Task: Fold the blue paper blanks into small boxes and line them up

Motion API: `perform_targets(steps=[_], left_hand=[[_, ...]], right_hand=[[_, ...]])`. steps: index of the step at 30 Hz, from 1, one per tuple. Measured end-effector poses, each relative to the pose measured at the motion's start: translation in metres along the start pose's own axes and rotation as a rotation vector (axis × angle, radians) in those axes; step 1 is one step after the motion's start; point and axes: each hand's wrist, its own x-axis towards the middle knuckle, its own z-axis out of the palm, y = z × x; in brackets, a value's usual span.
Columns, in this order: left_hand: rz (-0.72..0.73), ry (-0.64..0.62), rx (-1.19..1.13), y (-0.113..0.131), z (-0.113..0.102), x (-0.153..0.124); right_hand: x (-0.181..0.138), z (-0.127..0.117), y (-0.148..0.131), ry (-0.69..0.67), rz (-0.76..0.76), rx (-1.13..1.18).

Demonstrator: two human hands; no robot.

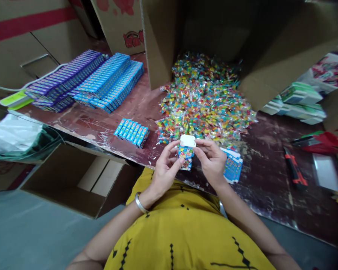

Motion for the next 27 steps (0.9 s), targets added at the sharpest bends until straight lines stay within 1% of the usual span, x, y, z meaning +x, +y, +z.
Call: perform_targets(steps=[3, 7, 9, 11, 15, 18, 20, 23, 27], left_hand=[[0.023, -0.03, 0.0, 0.001, 0.001, -0.001], [0.017, -0.085, 0.024, -0.002, -0.001, 0.0], [0.029, -0.09, 0.051, -0.003, -0.003, 0.001], [0.037, -0.08, 0.06, -0.003, -0.003, 0.001], [0.005, -0.056, -0.01, -0.002, -0.004, 0.001], [0.005, -0.046, -0.022, -0.001, -0.005, 0.001], [0.028, -0.034, 0.001, -0.002, -0.007, 0.002], [0.083, -0.009, 0.063, -0.004, -0.009, 0.002], [0.159, -0.012, 0.164, -0.005, -0.009, 0.002]], right_hand=[[-0.004, 0.003, 0.003, -0.024, -0.002, -0.017], [-0.004, 0.003, 0.007, -0.064, -0.049, -0.089], [-0.003, 0.003, 0.006, -0.091, -0.059, -0.106], [-0.002, 0.004, 0.004, -0.103, -0.043, -0.057], [0.002, 0.005, -0.001, -0.1, 0.008, 0.113], [0.008, 0.003, -0.005, -0.198, 0.001, 0.127], [0.013, 0.002, -0.007, -0.262, 0.049, 0.124], [0.02, 0.0, -0.009, -0.3, 0.17, 0.103], [0.032, -0.004, -0.009, -0.314, 0.204, 0.068]])
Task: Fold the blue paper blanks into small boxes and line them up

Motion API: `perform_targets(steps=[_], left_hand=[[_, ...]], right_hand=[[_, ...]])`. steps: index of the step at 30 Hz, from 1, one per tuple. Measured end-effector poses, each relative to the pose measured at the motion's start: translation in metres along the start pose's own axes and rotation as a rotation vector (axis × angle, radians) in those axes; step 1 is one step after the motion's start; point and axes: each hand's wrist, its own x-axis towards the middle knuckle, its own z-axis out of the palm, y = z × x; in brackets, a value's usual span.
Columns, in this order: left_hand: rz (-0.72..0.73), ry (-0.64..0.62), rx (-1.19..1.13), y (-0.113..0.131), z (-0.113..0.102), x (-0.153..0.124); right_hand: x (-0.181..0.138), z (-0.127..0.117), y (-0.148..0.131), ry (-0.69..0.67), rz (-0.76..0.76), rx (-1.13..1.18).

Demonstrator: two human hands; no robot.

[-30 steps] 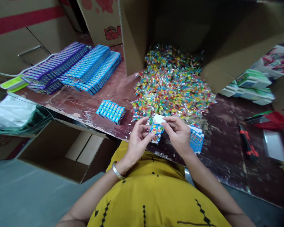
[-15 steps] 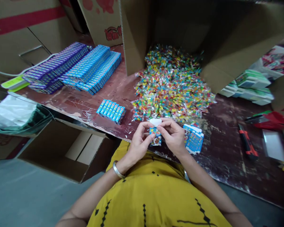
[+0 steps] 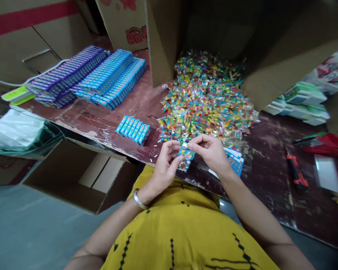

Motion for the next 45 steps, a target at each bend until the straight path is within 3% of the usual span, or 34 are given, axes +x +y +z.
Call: perform_targets(steps=[4, 9, 14, 16, 20, 23, 28, 31, 35, 38, 42, 45], left_hand=[[-0.01, -0.025, 0.009, 0.002, -0.001, 0.0], [-0.029, -0.001, 0.053, 0.004, -0.002, -0.001], [-0.019, -0.019, 0.072, 0.0, -0.005, 0.001], [0.031, -0.016, 0.24, 0.0, -0.013, 0.006], [0.179, 0.116, 0.874, 0.007, -0.043, 0.025], [0.183, 0.184, 1.256, 0.009, -0.065, 0.043], [0.077, 0.17, 1.472, -0.002, -0.072, 0.065], [0.093, 0.227, 1.499, -0.005, -0.074, 0.069], [0.136, 0.393, 1.407, 0.002, -0.104, 0.075], [0.048, 0.49, 1.366, 0.007, -0.14, 0.084], [-0.261, 0.339, 1.354, 0.007, -0.171, 0.09], [-0.267, 0.234, 1.331, 0.004, -0.176, 0.088]], right_hand=[[0.003, -0.002, -0.002, -0.02, -0.029, -0.039], [-0.01, 0.005, -0.003, 0.013, -0.208, -0.179], [-0.022, 0.008, 0.002, -0.138, -0.191, -0.268], [-0.023, 0.006, 0.004, -0.158, -0.187, -0.333], [-0.024, -0.002, 0.01, -0.04, -0.145, -0.361], [-0.026, -0.006, 0.016, -0.027, -0.127, -0.4], [-0.034, -0.005, 0.022, -0.053, -0.104, -0.407], [-0.034, -0.002, 0.022, -0.057, -0.087, -0.4], [-0.016, 0.019, 0.025, -0.195, -0.074, -0.34], [0.01, 0.049, 0.035, -0.299, -0.069, -0.332], [0.044, 0.095, 0.049, -0.355, 0.01, -0.332], [0.057, 0.121, 0.054, -0.348, 0.034, -0.318]])
